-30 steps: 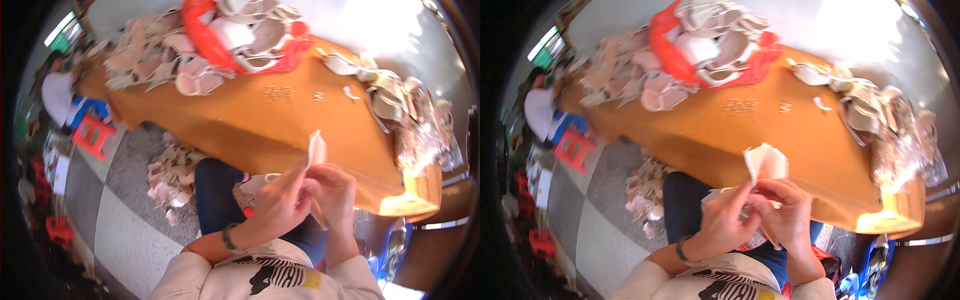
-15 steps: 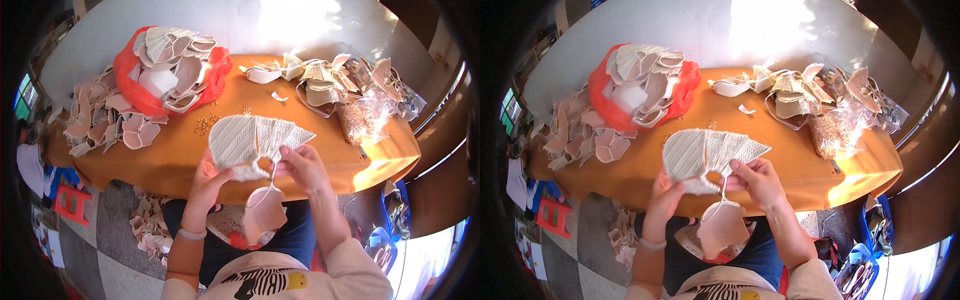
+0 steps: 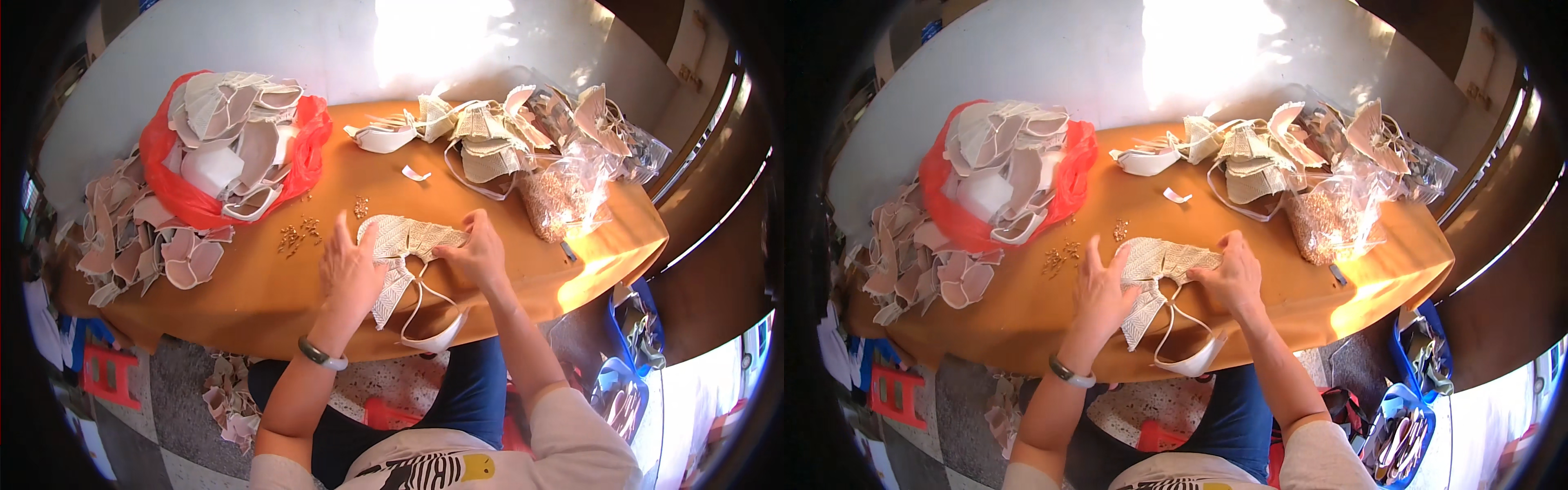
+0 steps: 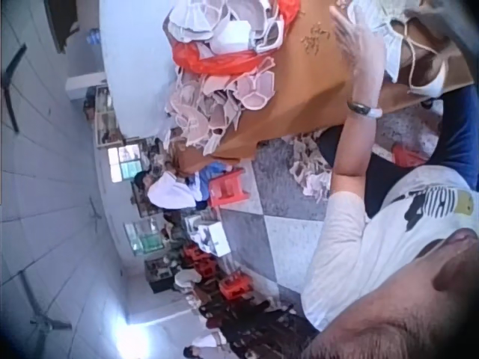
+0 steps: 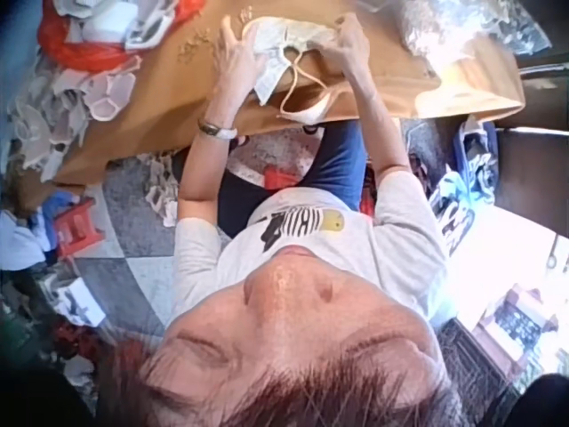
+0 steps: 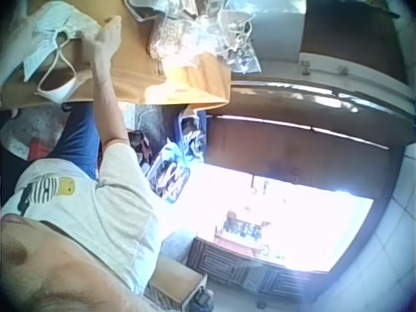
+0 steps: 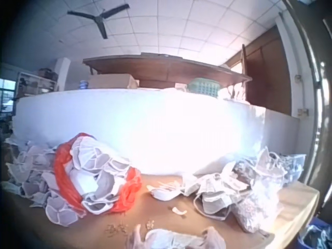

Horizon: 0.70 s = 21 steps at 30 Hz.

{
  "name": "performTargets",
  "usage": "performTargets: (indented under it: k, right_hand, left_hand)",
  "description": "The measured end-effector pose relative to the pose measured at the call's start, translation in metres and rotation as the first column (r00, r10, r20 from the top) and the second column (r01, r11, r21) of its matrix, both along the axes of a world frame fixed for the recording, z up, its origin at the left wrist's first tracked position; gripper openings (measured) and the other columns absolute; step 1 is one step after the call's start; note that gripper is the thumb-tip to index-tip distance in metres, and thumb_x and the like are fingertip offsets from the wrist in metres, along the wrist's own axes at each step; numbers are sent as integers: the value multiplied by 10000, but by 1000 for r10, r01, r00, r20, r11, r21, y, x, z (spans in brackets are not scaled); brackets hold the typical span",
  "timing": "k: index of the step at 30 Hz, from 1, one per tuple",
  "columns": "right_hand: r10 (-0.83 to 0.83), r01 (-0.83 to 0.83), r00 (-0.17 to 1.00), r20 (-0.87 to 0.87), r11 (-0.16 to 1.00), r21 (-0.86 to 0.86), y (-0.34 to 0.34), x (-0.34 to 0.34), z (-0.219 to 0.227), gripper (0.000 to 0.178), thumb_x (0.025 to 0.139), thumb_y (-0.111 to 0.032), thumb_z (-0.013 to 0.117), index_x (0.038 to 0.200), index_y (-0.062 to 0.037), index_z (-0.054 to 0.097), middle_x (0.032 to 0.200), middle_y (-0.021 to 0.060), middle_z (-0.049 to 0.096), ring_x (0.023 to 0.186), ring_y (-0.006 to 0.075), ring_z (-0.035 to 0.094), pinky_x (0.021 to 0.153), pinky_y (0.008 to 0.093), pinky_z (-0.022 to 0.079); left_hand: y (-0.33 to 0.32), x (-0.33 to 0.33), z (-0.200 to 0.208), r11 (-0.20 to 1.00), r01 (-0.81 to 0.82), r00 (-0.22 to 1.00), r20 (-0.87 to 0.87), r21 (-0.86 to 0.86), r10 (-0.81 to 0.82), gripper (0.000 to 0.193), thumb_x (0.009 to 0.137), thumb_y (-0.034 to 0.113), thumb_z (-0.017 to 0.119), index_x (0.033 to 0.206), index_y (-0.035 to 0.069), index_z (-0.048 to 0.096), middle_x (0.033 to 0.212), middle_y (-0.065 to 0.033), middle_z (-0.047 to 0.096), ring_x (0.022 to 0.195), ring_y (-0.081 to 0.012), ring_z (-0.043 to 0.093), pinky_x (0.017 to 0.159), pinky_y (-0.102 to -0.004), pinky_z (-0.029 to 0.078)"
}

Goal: Manually attaching small decorative gold-colored eyelets or studs to shoe upper components.

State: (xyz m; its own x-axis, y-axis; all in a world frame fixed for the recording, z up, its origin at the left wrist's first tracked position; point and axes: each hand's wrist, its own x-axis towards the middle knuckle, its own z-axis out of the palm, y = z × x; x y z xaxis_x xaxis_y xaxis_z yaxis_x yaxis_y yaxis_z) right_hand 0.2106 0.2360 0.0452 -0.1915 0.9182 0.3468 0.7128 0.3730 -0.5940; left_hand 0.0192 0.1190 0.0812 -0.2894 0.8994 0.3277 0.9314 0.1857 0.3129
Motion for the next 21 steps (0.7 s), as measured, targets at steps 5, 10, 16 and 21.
performTargets:
  k: [5, 10, 16, 21]
  right_hand:
    - [90, -130, 975, 202, 972, 195, 8, -2, 14, 673, 636, -297, 872, 1220, -104, 599, 1037, 129, 625, 979, 307, 606, 830, 390, 481]
    - [519, -502, 853, 50, 843, -193, 65, -29, 42, 355, 721, -209, 802, 1035, -70, 711, 951, 149, 690, 851, 291, 671, 765, 368, 526]
    - [711, -711, 703, 19, 703, -6, 109, -122, 18, 140, 794, -101, 704, 900, -12, 727, 835, 153, 720, 794, 303, 698, 733, 365, 544]
    - [768, -784, 617, 171, 618, 52, 115, -139, 14, 139, 778, -107, 705, 886, -26, 738, 836, 146, 712, 830, 318, 682, 761, 390, 536]
  left_hand:
    - [12, -7, -46, 846, 533, 839, -138, 16, -526, 558, 835, 18, 595, 1384, 72, 508, 1478, -157, 456, 1317, -381, 477, 1110, -449, 372]
    - [15, 4, -43, 825, 557, 821, -81, -99, -565, 496, 892, 40, 494, 1385, 85, 497, 1465, -122, 475, 1315, -387, 475, 1110, -467, 370]
    - [11, 14, -45, 864, 497, 858, -102, -75, -503, 514, 877, 35, 528, 1386, 96, 491, 1441, -119, 486, 1321, -377, 458, 1089, -501, 375]
    - [10, 11, -48, 863, 502, 863, -44, -45, -504, 509, 875, 28, 528, 1379, 91, 489, 1445, -121, 481, 1325, -385, 451, 1102, -494, 356]
